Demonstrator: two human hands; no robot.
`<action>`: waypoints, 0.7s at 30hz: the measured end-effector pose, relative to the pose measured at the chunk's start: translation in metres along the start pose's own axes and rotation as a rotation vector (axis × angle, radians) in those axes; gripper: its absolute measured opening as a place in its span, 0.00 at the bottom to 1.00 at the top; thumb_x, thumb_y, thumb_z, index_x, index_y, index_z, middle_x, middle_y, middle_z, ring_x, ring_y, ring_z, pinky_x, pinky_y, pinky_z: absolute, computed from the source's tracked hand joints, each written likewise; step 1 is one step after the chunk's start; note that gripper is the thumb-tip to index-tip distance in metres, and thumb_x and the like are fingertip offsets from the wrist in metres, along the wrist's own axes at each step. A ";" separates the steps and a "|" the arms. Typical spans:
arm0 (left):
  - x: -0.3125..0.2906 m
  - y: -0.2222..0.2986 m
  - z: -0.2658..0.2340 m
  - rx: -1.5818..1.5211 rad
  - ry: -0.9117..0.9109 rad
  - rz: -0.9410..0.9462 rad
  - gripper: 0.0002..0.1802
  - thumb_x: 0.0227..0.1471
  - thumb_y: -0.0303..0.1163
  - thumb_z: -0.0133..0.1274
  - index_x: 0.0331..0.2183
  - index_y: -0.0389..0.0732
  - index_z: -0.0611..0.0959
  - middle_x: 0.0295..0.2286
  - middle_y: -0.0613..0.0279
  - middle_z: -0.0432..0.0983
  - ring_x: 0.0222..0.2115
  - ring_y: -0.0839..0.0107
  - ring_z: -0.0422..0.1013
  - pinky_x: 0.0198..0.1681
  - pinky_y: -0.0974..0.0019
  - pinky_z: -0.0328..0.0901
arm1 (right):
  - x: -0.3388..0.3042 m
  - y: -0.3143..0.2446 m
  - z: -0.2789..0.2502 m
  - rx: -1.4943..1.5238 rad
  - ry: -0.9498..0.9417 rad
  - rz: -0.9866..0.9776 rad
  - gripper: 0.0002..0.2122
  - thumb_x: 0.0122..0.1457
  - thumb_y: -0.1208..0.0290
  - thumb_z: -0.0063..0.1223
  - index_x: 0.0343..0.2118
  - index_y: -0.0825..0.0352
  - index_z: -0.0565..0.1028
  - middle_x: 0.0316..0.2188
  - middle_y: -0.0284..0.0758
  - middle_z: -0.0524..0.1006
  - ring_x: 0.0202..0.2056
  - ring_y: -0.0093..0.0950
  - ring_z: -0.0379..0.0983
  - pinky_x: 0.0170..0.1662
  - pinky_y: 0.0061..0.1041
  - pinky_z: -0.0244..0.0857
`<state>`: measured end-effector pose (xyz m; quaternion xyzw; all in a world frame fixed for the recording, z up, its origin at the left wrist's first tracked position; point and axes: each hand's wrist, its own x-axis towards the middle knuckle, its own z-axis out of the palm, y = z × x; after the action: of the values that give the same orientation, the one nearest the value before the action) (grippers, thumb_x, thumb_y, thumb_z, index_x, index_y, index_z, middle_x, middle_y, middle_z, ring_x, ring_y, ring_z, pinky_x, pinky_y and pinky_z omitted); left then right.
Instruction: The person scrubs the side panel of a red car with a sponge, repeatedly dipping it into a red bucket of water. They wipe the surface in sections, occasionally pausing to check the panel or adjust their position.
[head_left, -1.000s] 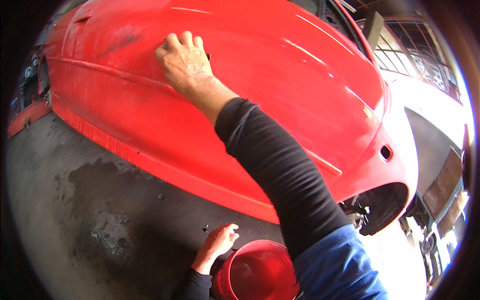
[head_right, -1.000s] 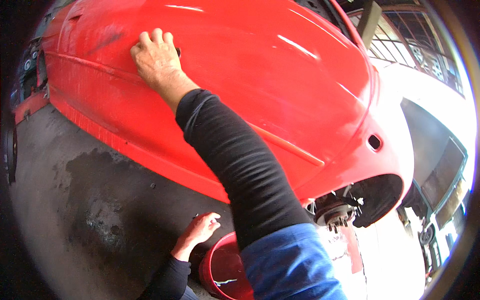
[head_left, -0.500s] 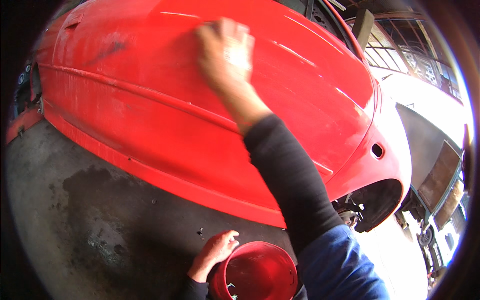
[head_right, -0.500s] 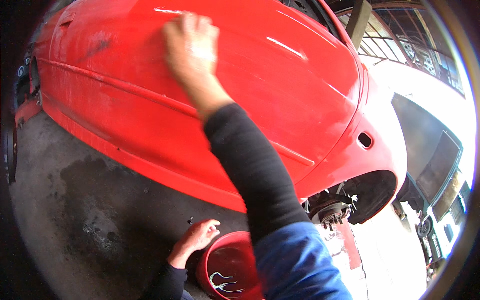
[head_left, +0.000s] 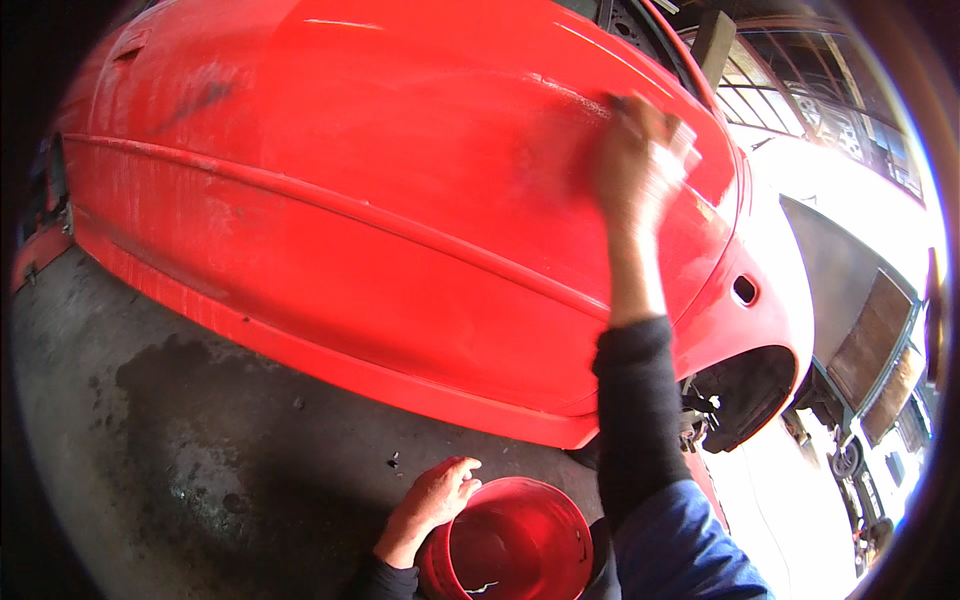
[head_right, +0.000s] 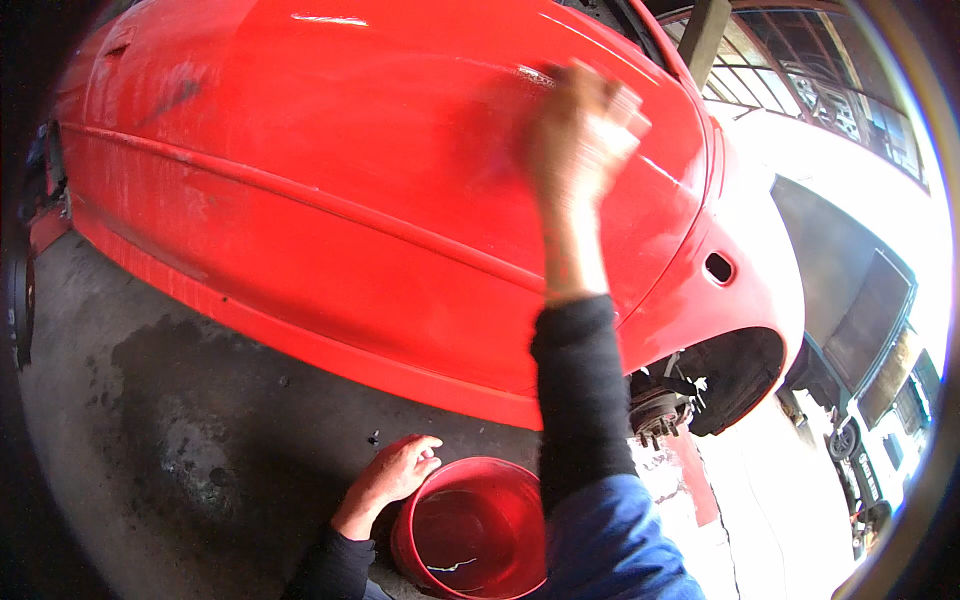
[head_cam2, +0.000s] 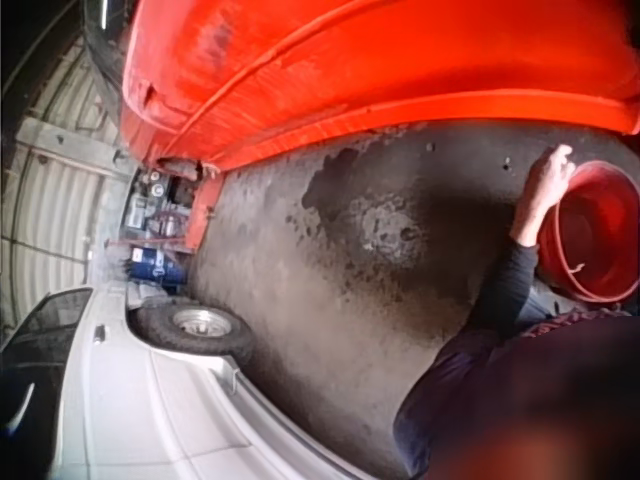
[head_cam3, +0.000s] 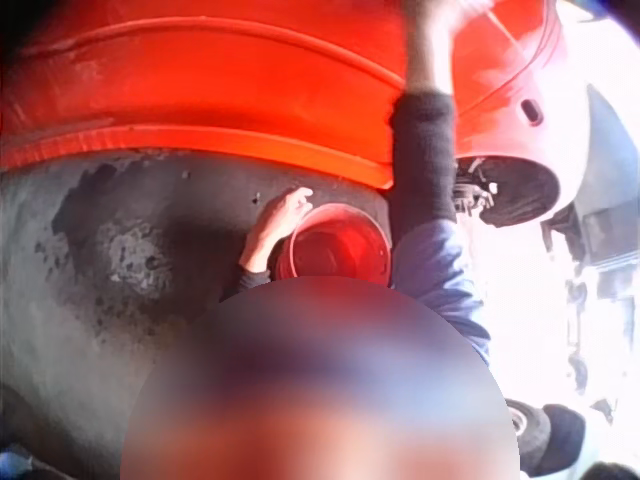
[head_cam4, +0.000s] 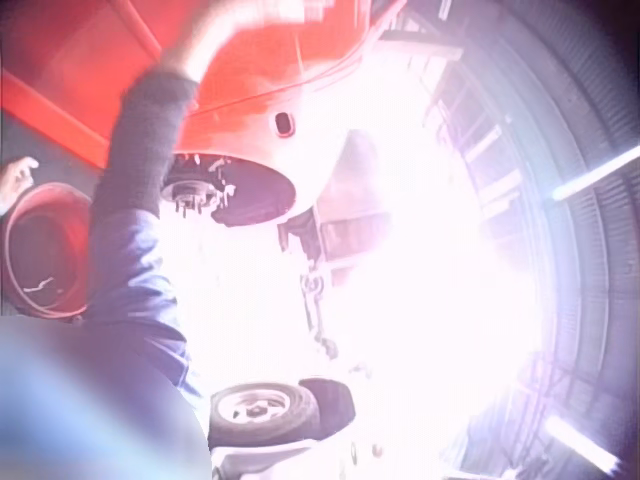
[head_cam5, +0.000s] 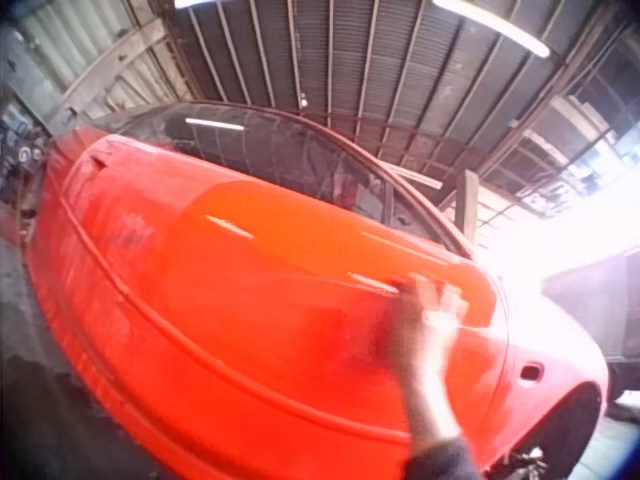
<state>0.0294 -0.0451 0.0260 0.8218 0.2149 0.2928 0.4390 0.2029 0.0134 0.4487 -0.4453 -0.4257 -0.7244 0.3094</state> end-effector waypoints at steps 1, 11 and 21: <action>0.001 -0.004 0.002 -0.004 -0.014 -0.035 0.18 0.57 0.35 0.57 0.48 0.40 0.79 0.39 0.50 0.80 0.41 0.51 0.77 0.44 0.54 0.72 | 0.009 -0.044 0.017 0.111 0.028 0.019 0.09 0.51 0.74 0.56 0.37 0.59 0.76 0.39 0.41 0.74 0.42 0.41 0.69 0.40 0.42 0.63; 0.005 -0.018 0.012 0.011 -0.014 -0.057 0.18 0.57 0.35 0.55 0.48 0.39 0.79 0.43 0.47 0.80 0.45 0.49 0.76 0.48 0.52 0.71 | 0.032 -0.054 -0.015 0.401 -0.321 -0.076 0.12 0.64 0.71 0.48 0.47 0.55 0.79 0.45 0.37 0.78 0.51 0.40 0.71 0.52 0.45 0.66; 0.003 -0.029 0.009 -0.005 0.068 -0.002 0.18 0.58 0.35 0.57 0.48 0.38 0.79 0.36 0.50 0.81 0.39 0.53 0.78 0.43 0.55 0.72 | 0.038 -0.196 0.044 0.333 0.011 -0.043 0.09 0.56 0.71 0.54 0.41 0.55 0.76 0.44 0.37 0.72 0.46 0.42 0.69 0.45 0.46 0.64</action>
<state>0.0348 -0.0333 -0.0019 0.8099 0.2299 0.3208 0.4339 0.0415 0.1380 0.4271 -0.3745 -0.5476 -0.6528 0.3656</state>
